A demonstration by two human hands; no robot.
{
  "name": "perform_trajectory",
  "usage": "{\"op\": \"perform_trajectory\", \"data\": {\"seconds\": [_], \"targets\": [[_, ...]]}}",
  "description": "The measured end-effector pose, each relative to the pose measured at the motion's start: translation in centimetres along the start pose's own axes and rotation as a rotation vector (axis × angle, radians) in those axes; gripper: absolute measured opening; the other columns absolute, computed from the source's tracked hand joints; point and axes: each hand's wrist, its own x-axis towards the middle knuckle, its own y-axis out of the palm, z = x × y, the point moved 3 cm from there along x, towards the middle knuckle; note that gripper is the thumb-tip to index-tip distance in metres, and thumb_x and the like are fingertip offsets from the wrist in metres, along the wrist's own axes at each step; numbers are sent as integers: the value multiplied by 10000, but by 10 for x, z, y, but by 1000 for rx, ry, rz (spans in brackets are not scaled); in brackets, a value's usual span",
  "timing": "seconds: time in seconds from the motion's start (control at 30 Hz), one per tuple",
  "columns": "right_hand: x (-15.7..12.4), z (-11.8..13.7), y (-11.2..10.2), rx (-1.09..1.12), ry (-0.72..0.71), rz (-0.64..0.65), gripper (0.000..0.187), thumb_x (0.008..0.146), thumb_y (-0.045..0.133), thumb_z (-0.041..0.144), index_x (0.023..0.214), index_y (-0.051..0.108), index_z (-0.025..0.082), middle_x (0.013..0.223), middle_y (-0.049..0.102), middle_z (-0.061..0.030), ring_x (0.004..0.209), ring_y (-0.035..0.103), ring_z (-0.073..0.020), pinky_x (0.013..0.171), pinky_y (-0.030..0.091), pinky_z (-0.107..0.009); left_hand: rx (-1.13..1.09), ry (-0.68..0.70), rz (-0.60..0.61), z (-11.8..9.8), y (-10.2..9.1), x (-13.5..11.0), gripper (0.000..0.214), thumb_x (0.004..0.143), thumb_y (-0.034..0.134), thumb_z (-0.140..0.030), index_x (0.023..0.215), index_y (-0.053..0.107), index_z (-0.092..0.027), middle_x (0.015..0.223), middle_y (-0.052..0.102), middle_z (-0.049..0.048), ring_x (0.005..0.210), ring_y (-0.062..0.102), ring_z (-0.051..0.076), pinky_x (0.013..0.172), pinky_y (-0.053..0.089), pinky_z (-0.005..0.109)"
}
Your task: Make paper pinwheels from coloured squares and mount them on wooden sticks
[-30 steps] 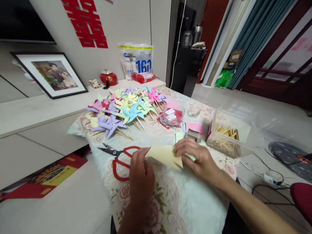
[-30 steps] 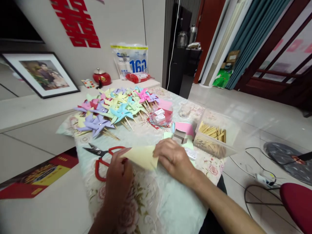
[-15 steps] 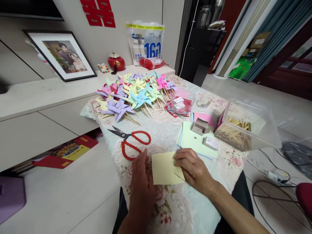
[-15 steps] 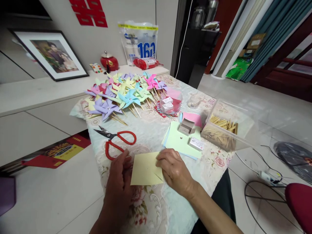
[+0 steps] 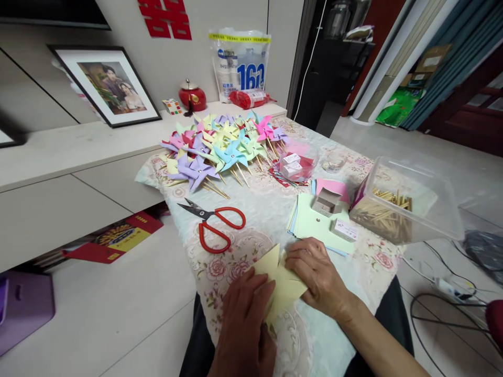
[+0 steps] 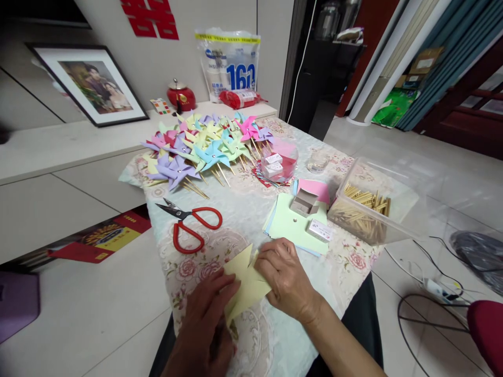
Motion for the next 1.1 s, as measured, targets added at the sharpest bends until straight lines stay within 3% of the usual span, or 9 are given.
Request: {"op": "perform_trajectory", "data": {"seconds": [0.17,0.3,0.4,0.53,0.7,0.9,1.1], "targets": [[-2,0,-2,-69,20,-24,324,759,506,27,1044,581,161,922,663,-92,993,577,-293,899,380,-515,127,56,-27,-1,5,0,638,730,583,-113,1359,495,-178,1327,582,157,1305,482,341,1041,445,528],[0,3,-4,-50,-20,-14,287,777,496,38,1022,597,149,871,650,-88,965,575,-286,888,371,-519,227,44,-181,0,6,8,347,809,612,-110,1134,635,-230,1211,652,110,1239,533,319,1012,425,506],[0,6,-5,7,-62,-1,273,790,497,60,1024,605,150,865,651,-82,956,579,-282,882,379,-514,205,8,-249,7,0,16,289,817,590,-55,999,684,-259,1156,667,80,1188,551,302,978,421,503],[1,8,-7,90,-94,18,298,811,496,51,1068,605,154,933,678,-91,988,584,-280,873,412,-489,104,-44,-123,21,-7,24,323,806,593,-58,982,724,-295,1026,698,40,1057,595,262,891,465,455],[2,6,-7,138,-56,18,390,853,507,74,1229,557,165,981,699,-88,1011,604,-274,886,434,-488,-6,-39,-49,29,-12,27,283,821,585,-82,928,726,-303,917,746,-6,1062,611,268,904,467,469],[1,5,-5,210,-8,41,290,914,529,112,1194,580,171,865,696,-58,910,621,-244,856,445,-466,28,-15,-125,14,-16,30,128,797,670,-190,904,692,-257,961,726,44,1080,610,292,911,480,481],[-1,0,0,240,44,38,433,942,542,136,1369,482,172,939,681,-81,925,611,-255,834,468,-461,141,-86,-185,11,-12,22,74,837,618,-146,847,641,-216,1153,625,108,1153,548,298,949,474,500]]}}
